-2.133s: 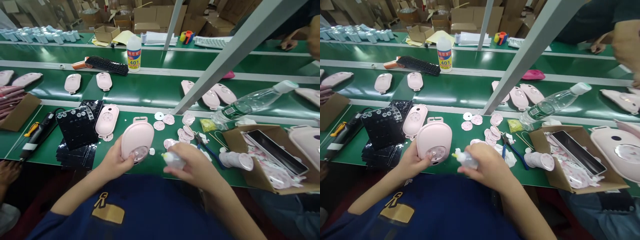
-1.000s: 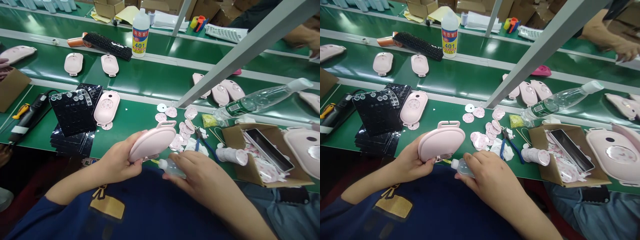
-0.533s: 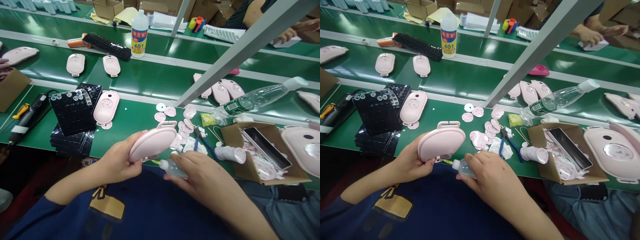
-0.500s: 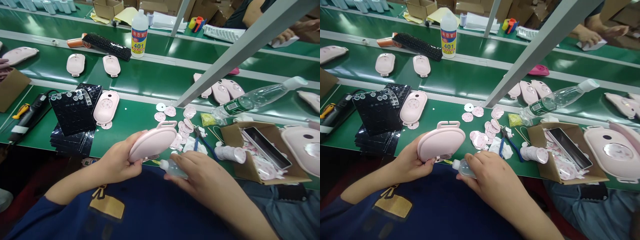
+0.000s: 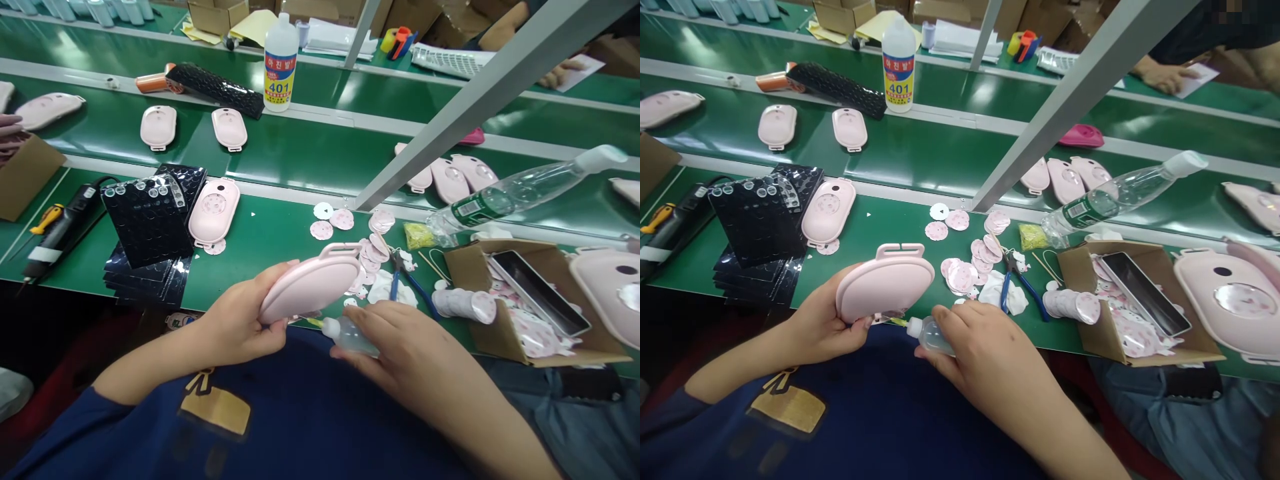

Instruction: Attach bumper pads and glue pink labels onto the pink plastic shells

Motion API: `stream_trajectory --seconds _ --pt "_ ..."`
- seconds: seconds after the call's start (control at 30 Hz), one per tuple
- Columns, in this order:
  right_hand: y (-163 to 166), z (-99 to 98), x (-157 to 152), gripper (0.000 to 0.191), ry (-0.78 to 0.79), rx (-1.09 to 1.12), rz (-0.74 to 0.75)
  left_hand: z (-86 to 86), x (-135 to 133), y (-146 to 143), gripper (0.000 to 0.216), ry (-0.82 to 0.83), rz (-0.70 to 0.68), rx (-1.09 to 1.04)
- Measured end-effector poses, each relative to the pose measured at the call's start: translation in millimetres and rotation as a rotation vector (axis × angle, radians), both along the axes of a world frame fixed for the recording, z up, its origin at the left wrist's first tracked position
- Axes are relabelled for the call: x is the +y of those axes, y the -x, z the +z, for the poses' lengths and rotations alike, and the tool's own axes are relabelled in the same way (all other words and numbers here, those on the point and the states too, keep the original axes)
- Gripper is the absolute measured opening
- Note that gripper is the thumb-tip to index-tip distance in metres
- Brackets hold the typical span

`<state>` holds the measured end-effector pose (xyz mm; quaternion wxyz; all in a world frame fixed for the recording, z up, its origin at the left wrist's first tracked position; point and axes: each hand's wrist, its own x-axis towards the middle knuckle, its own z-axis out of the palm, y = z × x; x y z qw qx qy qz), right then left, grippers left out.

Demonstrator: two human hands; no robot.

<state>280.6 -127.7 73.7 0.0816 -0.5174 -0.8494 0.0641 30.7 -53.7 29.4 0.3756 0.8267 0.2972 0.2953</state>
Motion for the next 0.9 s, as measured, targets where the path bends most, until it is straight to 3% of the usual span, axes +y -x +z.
stream_trajectory --seconds 0.9 --pt "4.2 -1.0 -2.4 0.031 0.035 0.043 0.002 2.1 -1.8 -3.2 0.074 0.043 0.012 -0.022"
